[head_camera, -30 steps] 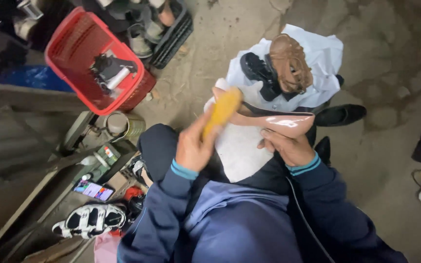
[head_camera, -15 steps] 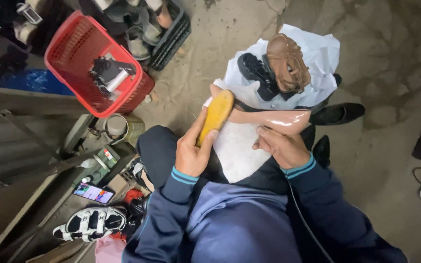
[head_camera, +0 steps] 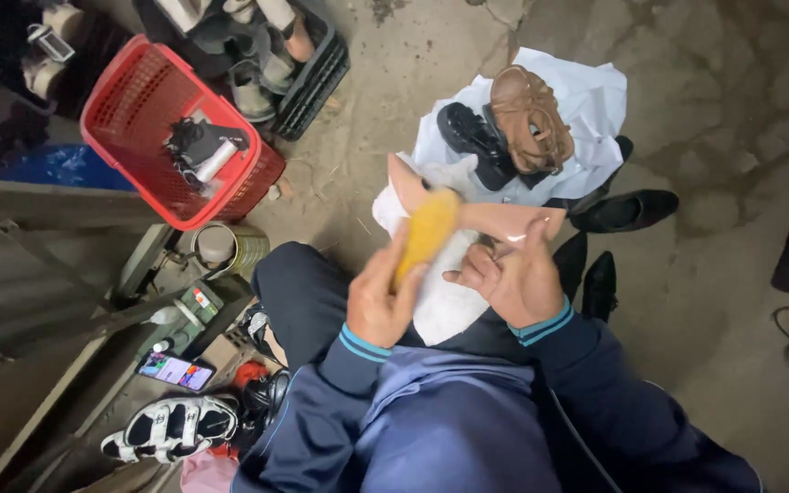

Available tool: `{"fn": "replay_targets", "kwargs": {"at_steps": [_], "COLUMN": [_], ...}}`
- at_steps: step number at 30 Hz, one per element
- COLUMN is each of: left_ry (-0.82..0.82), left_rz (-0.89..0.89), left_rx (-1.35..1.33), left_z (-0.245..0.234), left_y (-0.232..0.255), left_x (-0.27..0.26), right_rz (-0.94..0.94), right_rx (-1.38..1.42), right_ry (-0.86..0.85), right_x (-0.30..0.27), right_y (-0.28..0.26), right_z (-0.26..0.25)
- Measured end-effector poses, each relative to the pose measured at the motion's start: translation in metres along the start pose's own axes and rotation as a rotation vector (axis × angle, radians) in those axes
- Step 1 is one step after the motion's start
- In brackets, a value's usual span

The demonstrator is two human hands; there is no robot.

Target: A person is repairing a high-heeled shoe by brushing the sole and using a mallet to tap it into place.

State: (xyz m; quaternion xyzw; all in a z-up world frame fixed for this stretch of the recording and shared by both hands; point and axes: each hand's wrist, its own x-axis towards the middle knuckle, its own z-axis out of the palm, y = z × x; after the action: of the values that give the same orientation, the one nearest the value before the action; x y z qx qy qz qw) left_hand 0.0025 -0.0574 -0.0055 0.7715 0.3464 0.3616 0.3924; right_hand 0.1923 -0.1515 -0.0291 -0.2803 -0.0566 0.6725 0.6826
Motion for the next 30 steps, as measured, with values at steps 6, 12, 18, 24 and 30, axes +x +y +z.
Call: {"fn": "replay_targets", "kwargs": {"at_steps": [6,12,18,24,30], "left_ry": [0.068,0.116,0.106,0.078,-0.048], "left_rz": [0.126,0.113,0.170,0.128,0.011], "left_rx": [0.067,0.084,0.150,0.131,0.099], "left_z": [-0.003,0.002,0.001,-0.007,-0.017], "left_y": [0.000,-0.038,-0.033,-0.007,-0.018], "left_x": [0.015,0.004,0.007,0.008,-0.011], "right_rz": [0.031,0.060,0.077,0.095,0.080], "right_rx": [0.036,0.077,0.093,0.047,0.003], "right_ry": [0.158,0.198,0.259,0.205,0.175], "right_x": [-0.001,0.001,0.000,-0.003,-0.005], "right_y": [-0.009,-0.004,-0.015,-0.016,-0.018], "right_z": [0.024,0.026,0.033,0.008,-0.001]}}
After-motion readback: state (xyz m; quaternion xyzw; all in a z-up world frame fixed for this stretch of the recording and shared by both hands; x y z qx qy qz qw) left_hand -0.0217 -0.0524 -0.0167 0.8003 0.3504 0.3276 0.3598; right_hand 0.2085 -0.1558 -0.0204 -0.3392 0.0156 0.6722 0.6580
